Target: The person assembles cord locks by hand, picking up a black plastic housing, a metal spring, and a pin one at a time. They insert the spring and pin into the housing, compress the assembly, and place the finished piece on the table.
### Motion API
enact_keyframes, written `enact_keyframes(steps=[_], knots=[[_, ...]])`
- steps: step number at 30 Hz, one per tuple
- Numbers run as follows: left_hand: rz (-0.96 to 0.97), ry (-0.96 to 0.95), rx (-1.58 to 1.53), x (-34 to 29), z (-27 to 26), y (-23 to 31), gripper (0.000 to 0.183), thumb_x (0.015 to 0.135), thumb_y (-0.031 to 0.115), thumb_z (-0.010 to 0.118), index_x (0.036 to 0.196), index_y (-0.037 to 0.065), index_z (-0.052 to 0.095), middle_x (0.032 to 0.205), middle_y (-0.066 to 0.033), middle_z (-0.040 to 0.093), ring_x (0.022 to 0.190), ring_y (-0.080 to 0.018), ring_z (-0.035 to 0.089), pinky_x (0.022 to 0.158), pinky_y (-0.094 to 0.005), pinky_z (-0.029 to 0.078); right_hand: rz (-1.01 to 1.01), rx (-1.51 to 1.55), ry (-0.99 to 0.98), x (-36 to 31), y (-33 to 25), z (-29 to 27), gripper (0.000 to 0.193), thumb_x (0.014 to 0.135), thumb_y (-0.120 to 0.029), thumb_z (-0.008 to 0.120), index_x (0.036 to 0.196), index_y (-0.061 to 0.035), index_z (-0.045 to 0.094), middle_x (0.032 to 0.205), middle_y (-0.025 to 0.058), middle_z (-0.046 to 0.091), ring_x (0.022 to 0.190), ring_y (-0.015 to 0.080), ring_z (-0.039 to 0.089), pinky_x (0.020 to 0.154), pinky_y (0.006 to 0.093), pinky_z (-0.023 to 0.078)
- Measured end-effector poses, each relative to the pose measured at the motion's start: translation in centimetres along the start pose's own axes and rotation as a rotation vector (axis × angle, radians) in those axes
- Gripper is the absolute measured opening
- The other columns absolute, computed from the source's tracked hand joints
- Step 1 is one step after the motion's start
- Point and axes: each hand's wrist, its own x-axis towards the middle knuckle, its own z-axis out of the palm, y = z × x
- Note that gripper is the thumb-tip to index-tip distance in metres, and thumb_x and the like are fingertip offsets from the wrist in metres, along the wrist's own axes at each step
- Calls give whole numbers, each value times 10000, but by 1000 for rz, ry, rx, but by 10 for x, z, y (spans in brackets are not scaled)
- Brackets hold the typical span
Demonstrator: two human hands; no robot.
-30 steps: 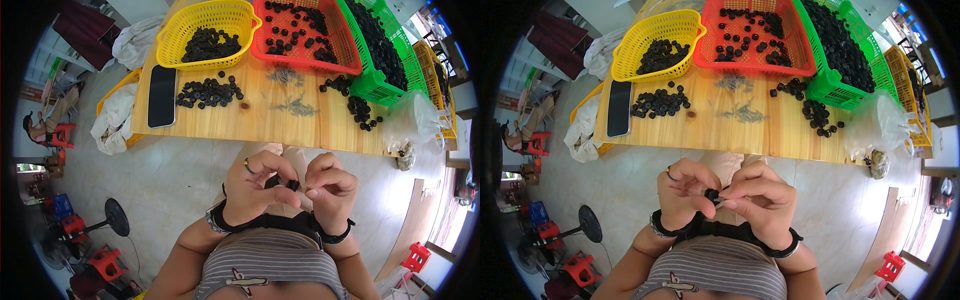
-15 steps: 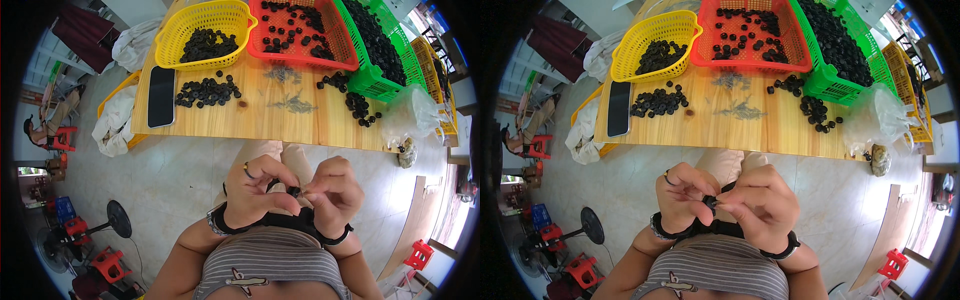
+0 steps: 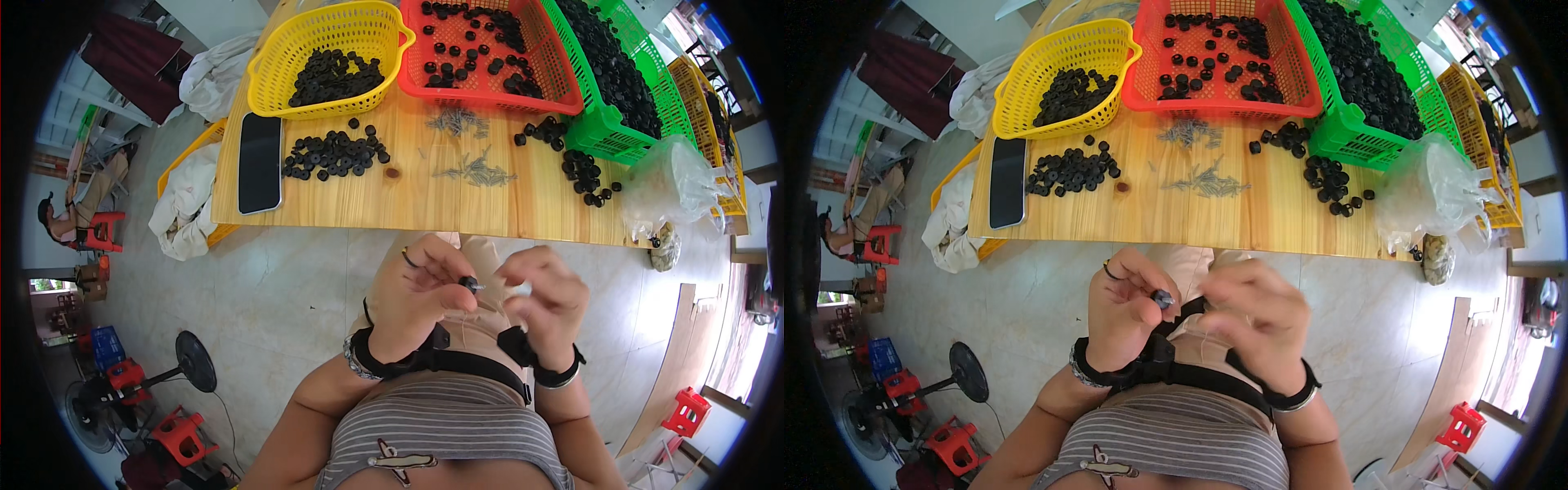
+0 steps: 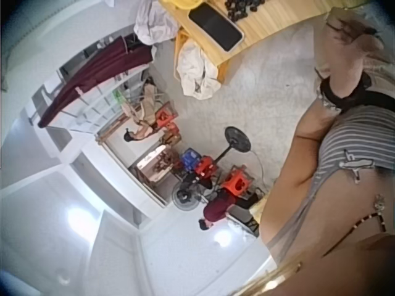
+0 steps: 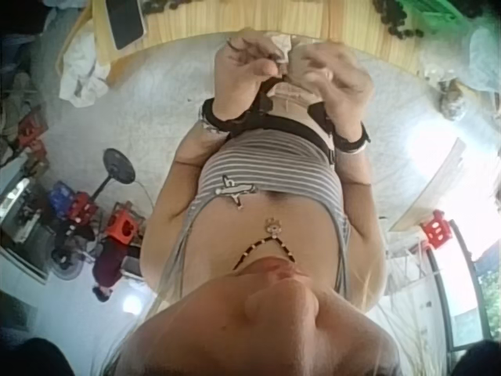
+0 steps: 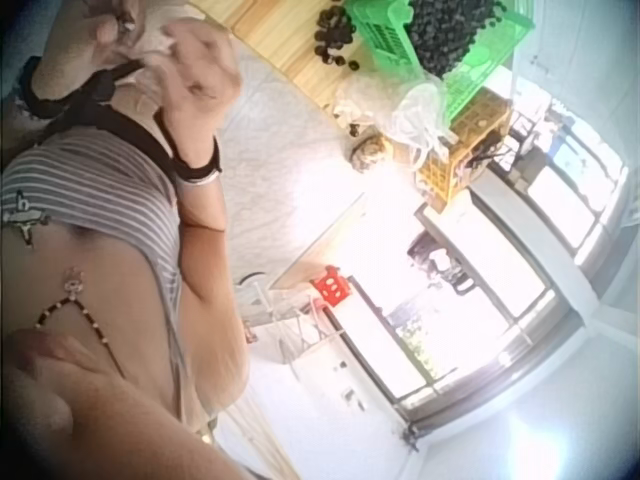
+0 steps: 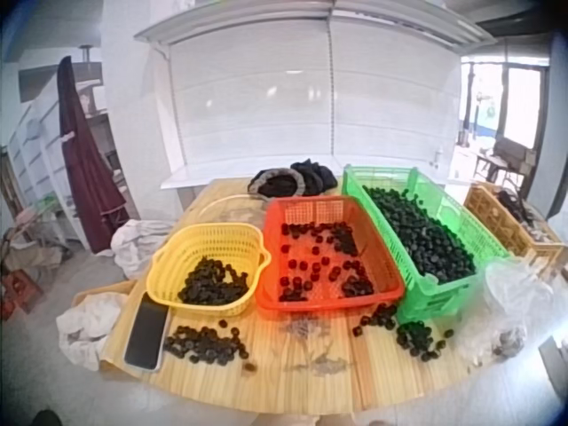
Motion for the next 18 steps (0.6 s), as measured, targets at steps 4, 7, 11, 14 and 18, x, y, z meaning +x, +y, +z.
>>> enact_keyframes(steps=[4, 7, 11, 14, 18], knots=[[30, 115, 103, 6, 5, 1, 373, 694, 276, 740, 861, 25, 522, 700, -53, 568, 610, -129, 539, 573, -228, 425, 99, -199, 338, 6, 38, -40, 97, 773, -1, 583, 854, 2, 635, 766, 56, 582, 678, 121, 531, 615, 226, 426], [-24, 104, 98, 4, 3, 2, 345, 732, 266, 710, 893, -2, 565, 704, -63, 574, 613, -129, 536, 575, -238, 427, 20, -632, 544, 17, 62, -68, 96, 777, -19, 596, 868, 0, 622, 743, 38, 565, 635, 104, 516, 577, 214, 414], [-46, 109, 137, 1, 1, 0, 336, 758, 264, 684, 913, -22, 600, 715, -74, 582, 622, -133, 537, 578, -245, 427, 46, -791, 605, 21, 77, -78, 120, 759, -33, 629, 878, -20, 619, 697, 25, 531, 579, 89, 485, 533, 219, 397], [-75, 132, 177, 1, 1, 1, 333, 769, 256, 672, 922, -33, 609, 735, -80, 590, 632, -137, 538, 594, -246, 429, 56, -874, 622, 25, 80, -81, 117, 746, -39, 649, 855, -20, 613, 695, 29, 522, 558, 90, 476, 520, 222, 395], [-98, 134, 134, 2, 2, 3, 336, 779, 234, 662, 956, -46, 605, 792, -77, 601, 671, -139, 538, 644, -253, 429, 5, -907, 604, 26, 84, -83, 90, 744, -44, 655, 803, -10, 595, 716, 33, 527, 549, 95, 477, 515, 220, 399]])
